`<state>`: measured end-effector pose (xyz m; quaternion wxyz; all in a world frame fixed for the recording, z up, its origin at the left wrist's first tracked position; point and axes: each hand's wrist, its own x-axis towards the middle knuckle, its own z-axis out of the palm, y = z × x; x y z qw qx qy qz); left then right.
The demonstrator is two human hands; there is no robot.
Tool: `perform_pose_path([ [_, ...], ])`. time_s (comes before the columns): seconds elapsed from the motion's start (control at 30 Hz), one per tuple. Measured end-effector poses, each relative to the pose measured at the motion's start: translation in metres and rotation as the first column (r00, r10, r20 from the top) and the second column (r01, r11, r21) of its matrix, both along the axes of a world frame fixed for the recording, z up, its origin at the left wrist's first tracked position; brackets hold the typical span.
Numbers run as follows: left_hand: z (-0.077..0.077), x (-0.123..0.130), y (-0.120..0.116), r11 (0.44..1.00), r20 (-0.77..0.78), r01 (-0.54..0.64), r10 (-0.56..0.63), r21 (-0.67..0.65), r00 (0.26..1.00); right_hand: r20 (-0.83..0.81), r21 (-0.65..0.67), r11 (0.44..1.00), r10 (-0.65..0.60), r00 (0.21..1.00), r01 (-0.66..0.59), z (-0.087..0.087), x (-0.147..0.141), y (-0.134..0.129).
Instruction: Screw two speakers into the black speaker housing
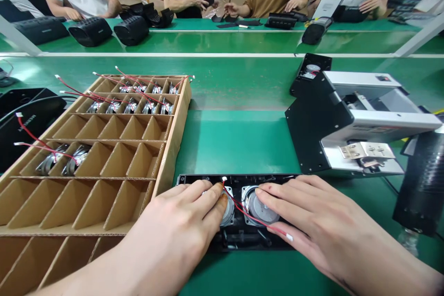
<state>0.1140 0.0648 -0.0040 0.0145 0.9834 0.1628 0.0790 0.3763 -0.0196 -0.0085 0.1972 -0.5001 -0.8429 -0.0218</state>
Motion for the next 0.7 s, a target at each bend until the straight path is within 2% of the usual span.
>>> perform_pose_path([
  [0.33, 0.004, 0.001, 0.001, 1.000, -0.004, 0.002, -0.002, -0.001, 1.000, 0.017, -0.030, 1.000, -0.008, 1.000, 0.009, 0.001, -0.002, -0.003],
  [0.5, 0.007, 0.003, 0.004, 0.997, 0.016, 0.010, -0.011, 0.071, 1.000, 0.023, -0.109, 0.994, -0.012, 1.000, 0.015, -0.004, 0.001, -0.002],
  [0.6, 0.007, -0.005, 0.004, 0.994, 0.072, 0.039, -0.047, 0.101, 0.996, -0.029, -0.172, 0.985, 0.002, 1.000, -0.007, 0.003, 0.012, -0.011],
  [0.67, 0.008, -0.013, 0.003, 0.994, 0.144, 0.021, -0.037, 0.110, 0.989, -0.067, -0.167, 0.984, -0.071, 0.995, 0.059, 0.012, 0.030, -0.025],
  [0.7, 0.010, -0.017, 0.002, 0.994, 0.176, -0.002, -0.017, 0.107, 0.984, -0.096, -0.124, 0.981, -0.163, 0.982, 0.151, 0.016, 0.042, -0.034],
])
